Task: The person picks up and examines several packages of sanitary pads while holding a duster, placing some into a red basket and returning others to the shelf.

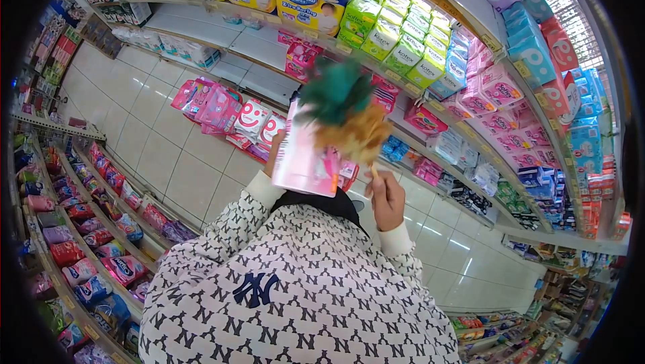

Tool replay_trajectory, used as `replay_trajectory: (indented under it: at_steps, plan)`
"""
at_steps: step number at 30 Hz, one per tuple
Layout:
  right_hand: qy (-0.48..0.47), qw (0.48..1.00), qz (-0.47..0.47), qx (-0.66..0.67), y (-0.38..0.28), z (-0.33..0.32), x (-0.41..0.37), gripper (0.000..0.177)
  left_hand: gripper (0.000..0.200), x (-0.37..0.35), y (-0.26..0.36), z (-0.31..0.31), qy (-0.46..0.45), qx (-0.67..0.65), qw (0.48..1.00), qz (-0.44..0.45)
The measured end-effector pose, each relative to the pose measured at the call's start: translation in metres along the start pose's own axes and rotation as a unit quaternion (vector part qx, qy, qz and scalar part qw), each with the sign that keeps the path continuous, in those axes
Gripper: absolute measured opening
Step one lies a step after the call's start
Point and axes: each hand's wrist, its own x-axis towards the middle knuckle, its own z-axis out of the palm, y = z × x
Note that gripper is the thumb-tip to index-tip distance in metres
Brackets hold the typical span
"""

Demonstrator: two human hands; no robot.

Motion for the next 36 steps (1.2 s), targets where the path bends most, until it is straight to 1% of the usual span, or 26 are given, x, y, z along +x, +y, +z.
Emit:
replay_trajectory:
  at_steps: [1, 2, 4, 5, 6, 8, 9, 12, 14, 16, 17, 19, 20, 21, 22, 23, 24, 25, 26, 27, 28, 29, 30, 32, 33, 36]
  plan:
    - [-0.01, 0.991, -0.094, -0.097, -0.003, -0.003, -0.005, 0.031, 0.048, -0.003, 0.0, 0.0, -0.034, -0.046, 0.998, -0.004]
    - [-0.049, 0.977, -0.144, -0.151, -0.001, -0.006, -0.008, 0.029, 0.049, -0.008, 0.0, 0.0, -0.026, -0.047, 0.998, -0.011]
    - [-0.125, 0.927, -0.237, -0.262, 0.006, -0.014, -0.013, 0.027, 0.052, -0.019, -0.001, 0.011, -0.015, -0.052, 0.998, -0.021]
    - [-0.094, 0.933, -0.2, -0.283, 0.02, -0.017, -0.014, 0.023, 0.053, -0.023, -0.001, 0.016, -0.01, -0.049, 0.998, -0.029]
    - [-0.032, 0.959, -0.121, -0.253, 0.032, -0.022, -0.009, 0.022, 0.055, -0.025, -0.002, 0.02, -0.009, -0.046, 0.998, -0.035]
    - [0.094, 0.978, 0.03, -0.185, 0.05, -0.036, 0.008, 0.021, 0.058, -0.025, -0.004, 0.03, -0.013, -0.043, 0.998, -0.048]
    - [0.158, 0.981, 0.031, -0.105, 0.053, -0.039, 0.012, 0.02, 0.06, -0.021, -0.007, 0.031, -0.015, -0.042, 0.998, -0.051]
    - [0.118, 0.986, -0.016, -0.118, 0.037, -0.03, -0.013, 0.019, 0.066, -0.021, -0.015, 0.036, -0.02, -0.039, 0.997, -0.071]
    - [-0.041, 0.967, -0.154, -0.199, 0.017, -0.021, -0.022, 0.017, 0.07, -0.018, -0.018, 0.037, -0.021, -0.031, 0.996, -0.085]
    - [-0.034, 0.967, -0.138, -0.211, 0.018, -0.017, -0.016, 0.015, 0.074, -0.017, -0.019, 0.032, -0.014, -0.026, 0.996, -0.082]
    - [0.054, 0.975, -0.112, -0.186, 0.06, -0.015, -0.009, 0.019, 0.076, -0.02, -0.017, 0.028, -0.005, -0.023, 0.997, -0.079]
    - [0.127, 0.979, -0.025, -0.157, 0.06, -0.029, 0.005, 0.023, 0.08, -0.024, -0.009, 0.014, 0.011, 0.0, 0.998, -0.064]
    - [0.159, 0.977, 0.017, -0.14, 0.06, -0.037, 0.012, 0.025, 0.083, -0.025, -0.004, 0.006, 0.018, 0.025, 0.998, -0.054]
    - [0.172, 0.978, -0.01, -0.121, 0.062, -0.047, 0.016, 0.029, 0.085, -0.024, 0.002, 0.003, 0.016, 0.081, 0.995, -0.047]
    - [0.15, 0.985, 0.014, -0.08, 0.048, -0.053, 0.016, 0.029, 0.087, -0.023, 0.009, 0.012, 0.012, 0.158, 0.986, -0.044]
    - [0.128, 0.99, 0.039, -0.037, 0.031, -0.06, 0.012, 0.03, 0.097, -0.018, 0.02, 0.021, -0.01, 0.327, 0.944, -0.038]
    - [0.107, 0.992, 0.062, 0.006, 0.01, -0.064, 0.009, 0.03, 0.107, -0.012, 0.031, 0.037, -0.029, 0.486, 0.873, -0.027]
    - [0.071, 0.997, 0.041, 0.006, -0.006, -0.066, 0.005, 0.03, 0.116, -0.006, 0.037, 0.11, -0.098, 0.553, 0.827, -0.005]
    - [0.015, 1.0, 0.024, -0.01, -0.016, -0.068, 0.004, 0.029, 0.118, -0.003, 0.043, 0.129, -0.118, 0.612, 0.781, -0.041]
    - [-0.043, 0.999, 0.007, -0.025, -0.023, -0.069, 0.003, 0.029, 0.118, 0.001, 0.053, 0.142, -0.201, 0.727, 0.654, -0.047]
    - [-0.099, 0.994, -0.009, -0.041, -0.027, -0.07, 0.003, 0.029, 0.118, 0.004, 0.06, 0.148, -0.279, 0.816, 0.504, -0.052]
    - [-0.114, 0.991, 0.004, -0.072, -0.028, -0.069, 0.006, 0.03, 0.119, 0.004, 0.063, 0.139, -0.255, 0.8, 0.513, -0.178]
    - [-0.085, 0.99, 0.019, -0.108, -0.017, -0.074, 0.012, 0.029, 0.12, 0.003, 0.06, 0.14, -0.234, 0.746, 0.601, -0.165]
    - [-0.019, 0.983, 0.045, -0.179, 0.021, -0.089, 0.027, 0.028, 0.121, 0.003, 0.052, 0.143, -0.19, 0.616, 0.752, -0.137]
    - [0.032, 0.964, 0.069, -0.254, 0.02, -0.094, 0.027, 0.028, 0.124, 0.002, 0.052, 0.141, -0.189, 0.601, 0.766, -0.13]
    - [0.059, 0.993, 0.068, -0.072, 0.007, -0.101, 0.008, 0.028, 0.125, -0.003, 0.051, 0.136, -0.181, 0.588, 0.782, -0.096]
